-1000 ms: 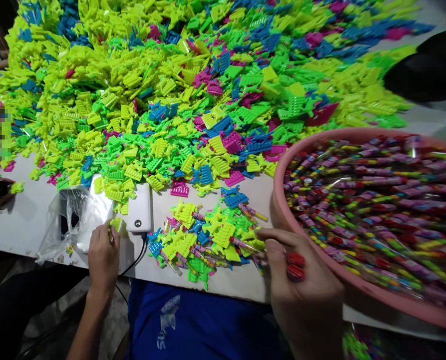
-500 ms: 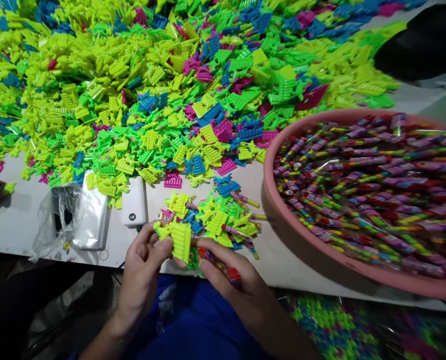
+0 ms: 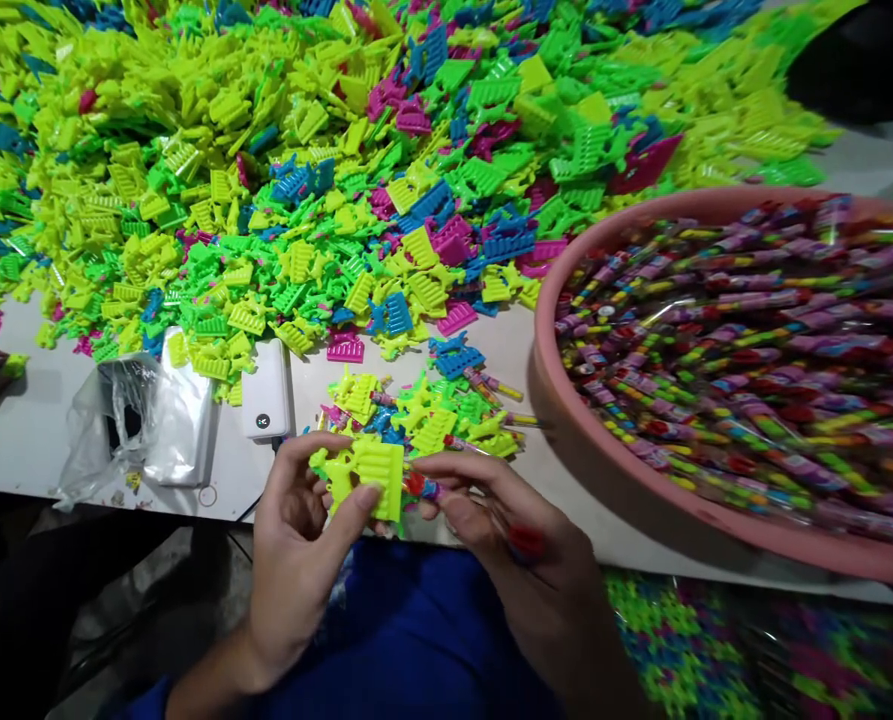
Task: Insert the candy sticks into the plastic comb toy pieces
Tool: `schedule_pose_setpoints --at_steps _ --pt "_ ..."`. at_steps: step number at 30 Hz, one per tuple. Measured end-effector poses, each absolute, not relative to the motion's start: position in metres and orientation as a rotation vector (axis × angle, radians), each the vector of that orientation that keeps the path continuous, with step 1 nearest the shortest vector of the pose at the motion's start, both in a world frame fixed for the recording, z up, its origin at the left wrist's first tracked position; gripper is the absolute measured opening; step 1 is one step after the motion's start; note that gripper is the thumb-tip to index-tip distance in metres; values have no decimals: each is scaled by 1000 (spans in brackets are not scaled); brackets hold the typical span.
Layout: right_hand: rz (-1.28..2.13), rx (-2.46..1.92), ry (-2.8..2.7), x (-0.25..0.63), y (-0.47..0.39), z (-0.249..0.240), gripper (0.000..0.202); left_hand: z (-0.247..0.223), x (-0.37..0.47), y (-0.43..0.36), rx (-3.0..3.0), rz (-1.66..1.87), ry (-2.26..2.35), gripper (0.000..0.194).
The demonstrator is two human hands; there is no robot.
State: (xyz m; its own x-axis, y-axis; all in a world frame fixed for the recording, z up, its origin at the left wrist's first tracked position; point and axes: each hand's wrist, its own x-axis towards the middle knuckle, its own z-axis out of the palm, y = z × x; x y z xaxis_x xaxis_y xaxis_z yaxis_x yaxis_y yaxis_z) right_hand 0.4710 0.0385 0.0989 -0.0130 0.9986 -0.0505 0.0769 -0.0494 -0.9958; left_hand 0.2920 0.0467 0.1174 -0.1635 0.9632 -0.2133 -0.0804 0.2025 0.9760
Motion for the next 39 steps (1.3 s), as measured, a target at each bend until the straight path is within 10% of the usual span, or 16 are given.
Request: schedule_pose_setpoints --at_steps 13,20,39 --pt "543 -1307 -1624 456 30 107 29 120 290 32 1264 1302 1528 18" --pt "290 -1385 -1753 446 24 107 29 107 284 11 1563 1316 1449 46" --pt "716 -1171 -1595 458 39 101 30 100 269 32 1426 1338 1271 33"
